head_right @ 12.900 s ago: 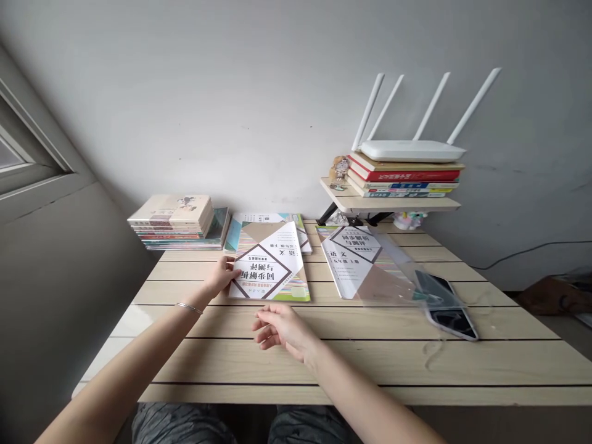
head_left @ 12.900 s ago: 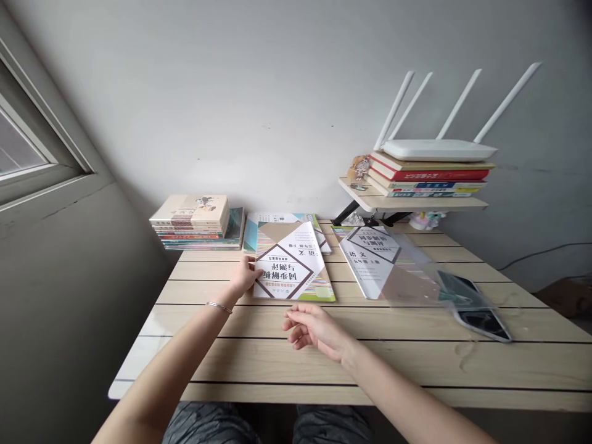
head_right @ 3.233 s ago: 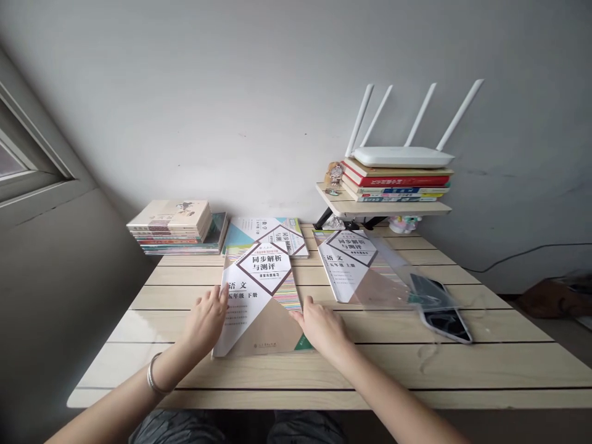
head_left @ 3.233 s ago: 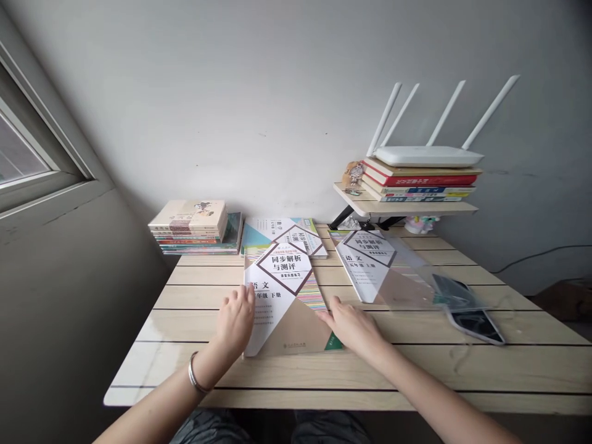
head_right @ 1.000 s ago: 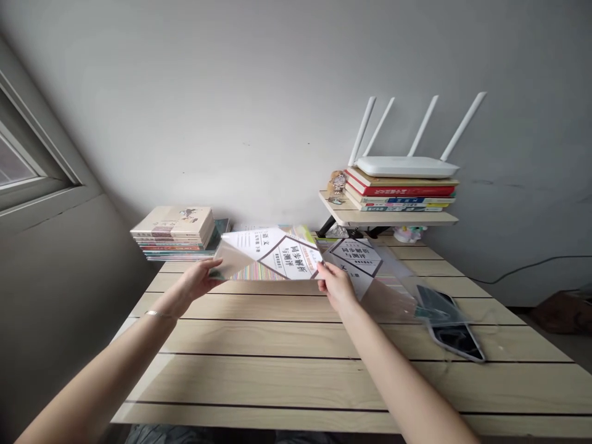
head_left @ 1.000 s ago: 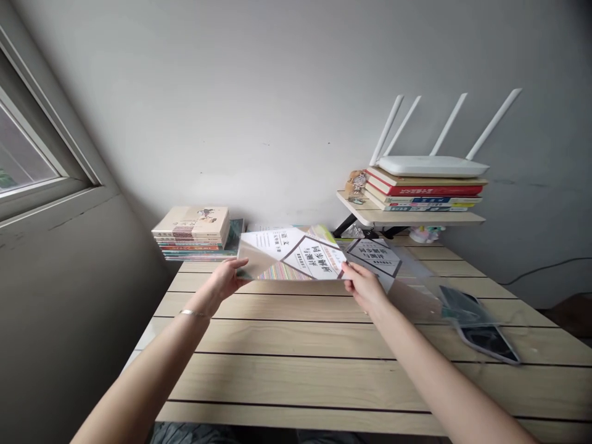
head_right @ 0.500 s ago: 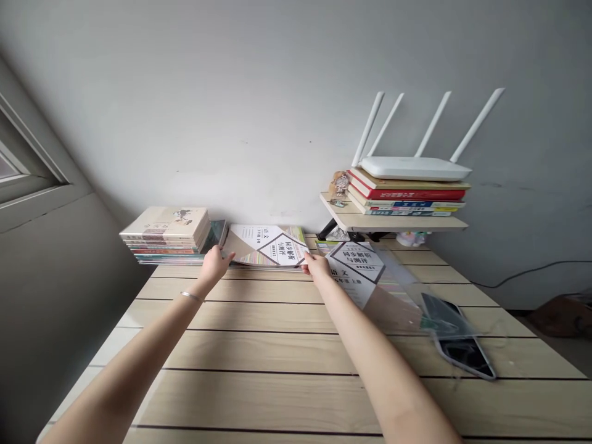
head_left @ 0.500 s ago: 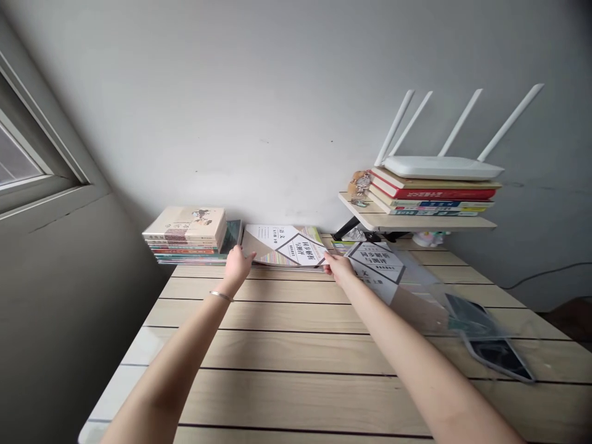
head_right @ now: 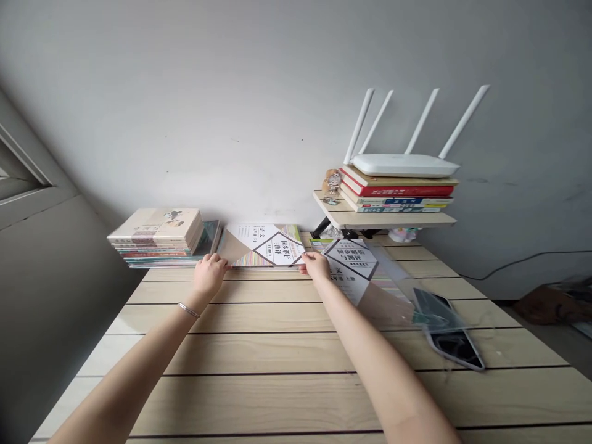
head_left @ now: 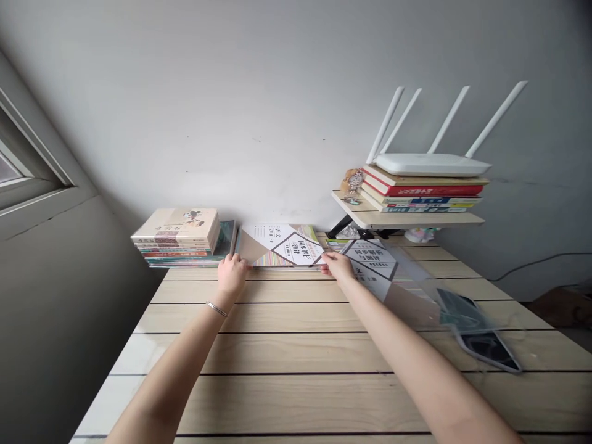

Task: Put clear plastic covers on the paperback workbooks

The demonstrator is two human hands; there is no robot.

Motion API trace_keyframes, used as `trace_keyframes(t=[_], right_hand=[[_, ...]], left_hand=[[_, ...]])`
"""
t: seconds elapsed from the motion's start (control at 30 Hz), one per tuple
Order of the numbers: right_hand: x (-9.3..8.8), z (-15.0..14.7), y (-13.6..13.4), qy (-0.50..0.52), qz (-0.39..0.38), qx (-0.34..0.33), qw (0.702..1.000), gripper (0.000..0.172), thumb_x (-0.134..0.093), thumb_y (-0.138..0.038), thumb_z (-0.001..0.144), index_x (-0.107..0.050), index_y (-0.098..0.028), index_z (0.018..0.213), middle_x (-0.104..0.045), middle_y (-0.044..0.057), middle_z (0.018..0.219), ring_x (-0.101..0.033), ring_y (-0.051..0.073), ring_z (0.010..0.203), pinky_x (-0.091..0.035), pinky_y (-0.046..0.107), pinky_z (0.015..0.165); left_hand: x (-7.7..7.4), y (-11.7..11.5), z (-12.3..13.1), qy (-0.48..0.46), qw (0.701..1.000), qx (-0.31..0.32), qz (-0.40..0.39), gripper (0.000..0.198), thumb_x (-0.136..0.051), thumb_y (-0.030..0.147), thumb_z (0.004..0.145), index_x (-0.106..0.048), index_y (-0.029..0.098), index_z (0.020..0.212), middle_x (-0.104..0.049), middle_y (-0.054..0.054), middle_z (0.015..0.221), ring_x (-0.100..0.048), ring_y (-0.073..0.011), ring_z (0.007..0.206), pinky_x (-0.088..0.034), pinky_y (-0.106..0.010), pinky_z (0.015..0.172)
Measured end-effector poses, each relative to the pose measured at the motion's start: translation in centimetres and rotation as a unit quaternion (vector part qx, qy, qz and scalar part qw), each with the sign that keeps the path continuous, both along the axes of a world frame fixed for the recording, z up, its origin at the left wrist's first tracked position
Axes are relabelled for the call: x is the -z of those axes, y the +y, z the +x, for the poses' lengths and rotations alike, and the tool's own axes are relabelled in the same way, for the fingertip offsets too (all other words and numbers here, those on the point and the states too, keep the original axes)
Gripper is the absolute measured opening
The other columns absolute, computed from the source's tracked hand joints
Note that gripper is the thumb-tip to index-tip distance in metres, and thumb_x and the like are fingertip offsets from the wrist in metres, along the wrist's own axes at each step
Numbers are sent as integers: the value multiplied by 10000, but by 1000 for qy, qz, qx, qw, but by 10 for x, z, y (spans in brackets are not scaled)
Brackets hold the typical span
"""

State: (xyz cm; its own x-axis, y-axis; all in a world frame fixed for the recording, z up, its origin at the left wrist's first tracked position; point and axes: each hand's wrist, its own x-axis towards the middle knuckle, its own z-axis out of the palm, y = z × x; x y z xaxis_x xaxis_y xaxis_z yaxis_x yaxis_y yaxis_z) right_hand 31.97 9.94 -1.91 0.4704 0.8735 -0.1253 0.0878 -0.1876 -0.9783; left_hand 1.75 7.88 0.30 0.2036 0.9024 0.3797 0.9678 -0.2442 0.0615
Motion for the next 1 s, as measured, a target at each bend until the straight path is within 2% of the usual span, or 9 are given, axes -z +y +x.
trace_keyframes(t=[0.17,0.33,0.53,0.6,0.67,0.73,0.87,1.0], right_hand=[[2,3,2,-72,-3,-23,997,215,-632,-288,733,-683,-140,881,-686,37,613,-594,127,449,-420,192,363],[6,4,2,-134,16,-40,990,215,-636,-316,701,-706,-164,835,-730,51,814,-678,165,626,-467,206,497],[6,4,-5,-239,31,-43,970,236,-608,-355,725,-726,-176,826,-719,60,758,-672,204,702,-486,263,629],[5,4,-9,-283,45,-40,957,253,-602,-356,739,-731,-173,858,-712,81,799,-655,228,814,-482,297,735],[3,6,-12,-319,64,-43,945,292,-572,-343,775,-721,-170,957,-701,104,921,-620,238,943,-450,322,850],[1,7,-16,-362,87,-82,925,329,-520,-333,825,-695,-176,1055,-677,112,1034,-591,228,1016,-422,328,912],[-1,10,-19,-428,109,-192,876,287,-566,-325,818,-699,-247,1060,-672,67,1071,-604,211,998,-441,318,903],[1,11,-16,-490,92,-220,839,295,-563,-275,829,-680,-269,1100,-661,65,1108,-616,216,992,-453,338,897]], left_hand=[[-2,-10,-7,58,998,10,19,262,-427,292,899,-657,172,868,-604,-127,922,-501,-292,936,-381,-388,725],[0,-11,-12,91,996,11,21,225,-426,198,881,-647,189,921,-607,-118,922,-511,-275,914,-375,-371,711],[2,-10,-14,102,995,9,21,243,-405,178,878,-644,193,918,-603,-116,922,-518,-275,902,-366,-371,702],[3,-10,-15,101,995,12,20,250,-401,173,876,-644,192,933,-602,-119,924,-519,-276,901,-365,-375,706],[3,-10,-16,99,995,15,19,259,-400,164,871,-642,195,960,-602,-122,925,-521,-274,899,-363,-375,709],[3,-10,-17,99,995,18,16,271,-396,158,872,-637,199,990,-605,-123,933,-525,-268,893,-359,-373,712],[3,-11,-18,97,995,19,12,277,-388,168,883,-630,209,1013,-607,-119,952,-532,-265,894,-349,-371,721],[3,-11,-17,96,995,17,7,288,-383,135,872,-634,208,991,-605,-121,946,-540,-259,883,-344,-372,724]])
